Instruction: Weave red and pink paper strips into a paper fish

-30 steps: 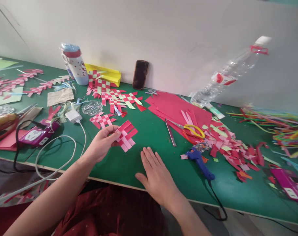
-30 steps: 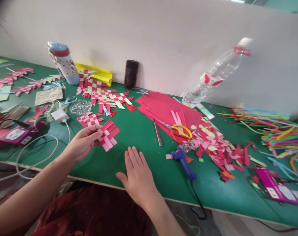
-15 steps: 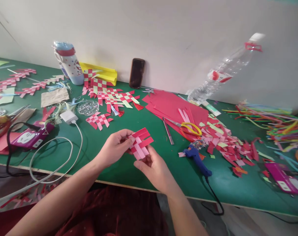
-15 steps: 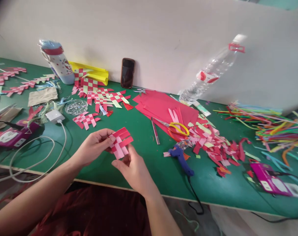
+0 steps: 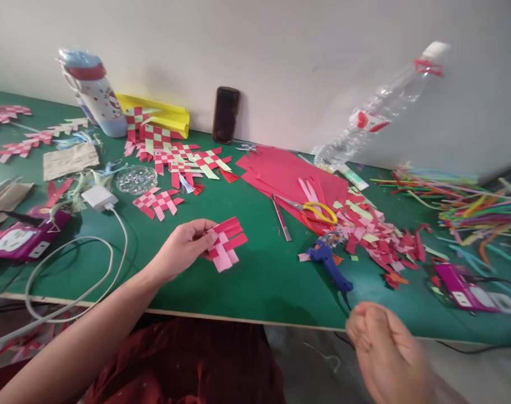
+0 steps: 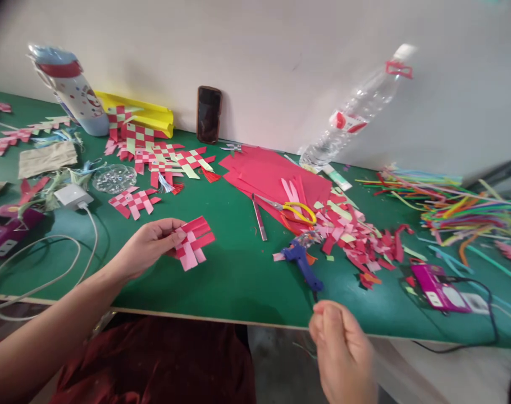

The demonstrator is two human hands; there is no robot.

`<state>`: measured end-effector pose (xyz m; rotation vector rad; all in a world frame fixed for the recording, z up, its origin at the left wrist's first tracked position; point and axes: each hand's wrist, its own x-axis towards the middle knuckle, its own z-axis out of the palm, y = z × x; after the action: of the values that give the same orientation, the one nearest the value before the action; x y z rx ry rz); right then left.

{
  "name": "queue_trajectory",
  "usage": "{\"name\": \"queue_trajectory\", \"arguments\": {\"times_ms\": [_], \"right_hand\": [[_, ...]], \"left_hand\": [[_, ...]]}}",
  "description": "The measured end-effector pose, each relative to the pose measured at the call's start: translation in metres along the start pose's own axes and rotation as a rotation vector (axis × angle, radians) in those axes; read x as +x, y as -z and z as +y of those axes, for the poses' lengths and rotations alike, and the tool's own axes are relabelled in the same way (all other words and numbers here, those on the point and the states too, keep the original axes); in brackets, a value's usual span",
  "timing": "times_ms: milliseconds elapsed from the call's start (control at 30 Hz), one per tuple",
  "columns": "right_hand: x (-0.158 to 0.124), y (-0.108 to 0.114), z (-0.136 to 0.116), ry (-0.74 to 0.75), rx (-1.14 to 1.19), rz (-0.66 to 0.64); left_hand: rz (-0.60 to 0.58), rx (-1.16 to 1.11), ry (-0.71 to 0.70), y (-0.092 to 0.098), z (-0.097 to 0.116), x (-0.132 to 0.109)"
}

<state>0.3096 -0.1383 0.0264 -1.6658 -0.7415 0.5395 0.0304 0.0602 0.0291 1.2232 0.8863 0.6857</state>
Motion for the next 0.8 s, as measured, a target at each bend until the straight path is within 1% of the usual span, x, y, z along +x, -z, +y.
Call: {"name": "queue_trajectory", "arguments": {"times_ms": [33, 100, 167, 233, 267, 300, 367, 400, 433, 467, 533, 633, 700, 733, 767, 800], "right_hand": [[-0.001, 0.0, -0.001, 0.019, 0.027, 0.012], [0.0, -0.01, -0.004, 0.058, 0.034, -0.057], [0.003, -0.032, -0.009, 0.101, 0.054, -0.192], [0.006, -0.059, -0.016, 0.12, 0.09, -0.367], [0.007, -0.072, -0.02, 0.112, 0.094, -0.458], [0.007, -0.084, -0.025, 0.084, 0.074, -0.578], [0.007, -0.1, -0.034, 0.02, -0.002, -0.789], [0.006, -0.105, -0.036, 0.002, -0.055, -0.851], [0.005, -0.107, -0.037, -0.004, -0.103, -0.874], [0.004, -0.107, -0.036, -0.001, -0.14, -0.862], [0.004, -0.101, -0.029, 0.01, -0.165, -0.76], [0.008, -0.085, -0.015, -0.003, -0.091, -0.508], [0.012, -0.078, -0.011, -0.01, -0.036, -0.366], [0.013, -0.077, -0.011, -0.015, -0.027, -0.336], [0.013, -0.079, -0.013, -0.021, -0.033, -0.348], [0.013, -0.083, -0.017, -0.03, -0.047, -0.393]], "left_hand": [[-0.043, -0.004, 0.014, -0.004, 0.0, -0.002], [-0.137, -0.01, 0.039, -0.013, 0.001, -0.006], [-0.221, -0.001, 0.055, -0.022, 0.002, -0.011], [-0.283, 0.028, 0.067, -0.028, 0.003, -0.015], [-0.296, 0.053, 0.068, -0.029, 0.003, -0.017], [-0.298, 0.08, 0.065, -0.029, 0.004, -0.019], [-0.279, 0.138, 0.05, -0.026, 0.004, -0.021], [-0.26, 0.171, 0.037, -0.023, 0.005, -0.021], [-0.24, 0.202, 0.023, -0.02, 0.005, -0.022], [-0.223, 0.227, 0.013, -0.016, 0.004, -0.022], [-0.196, 0.256, 0.007, -0.008, 0.002, -0.022], [-0.183, 0.239, 0.032, -0.003, -0.003, -0.022], [-0.179, 0.25, 0.041, -0.004, -0.004, -0.023], [-0.17, 0.274, 0.036, -0.006, -0.005, -0.024], [-0.156, 0.304, 0.025, -0.01, -0.005, -0.025], [-0.144, 0.337, 0.01, -0.013, -0.005, -0.027]]}}
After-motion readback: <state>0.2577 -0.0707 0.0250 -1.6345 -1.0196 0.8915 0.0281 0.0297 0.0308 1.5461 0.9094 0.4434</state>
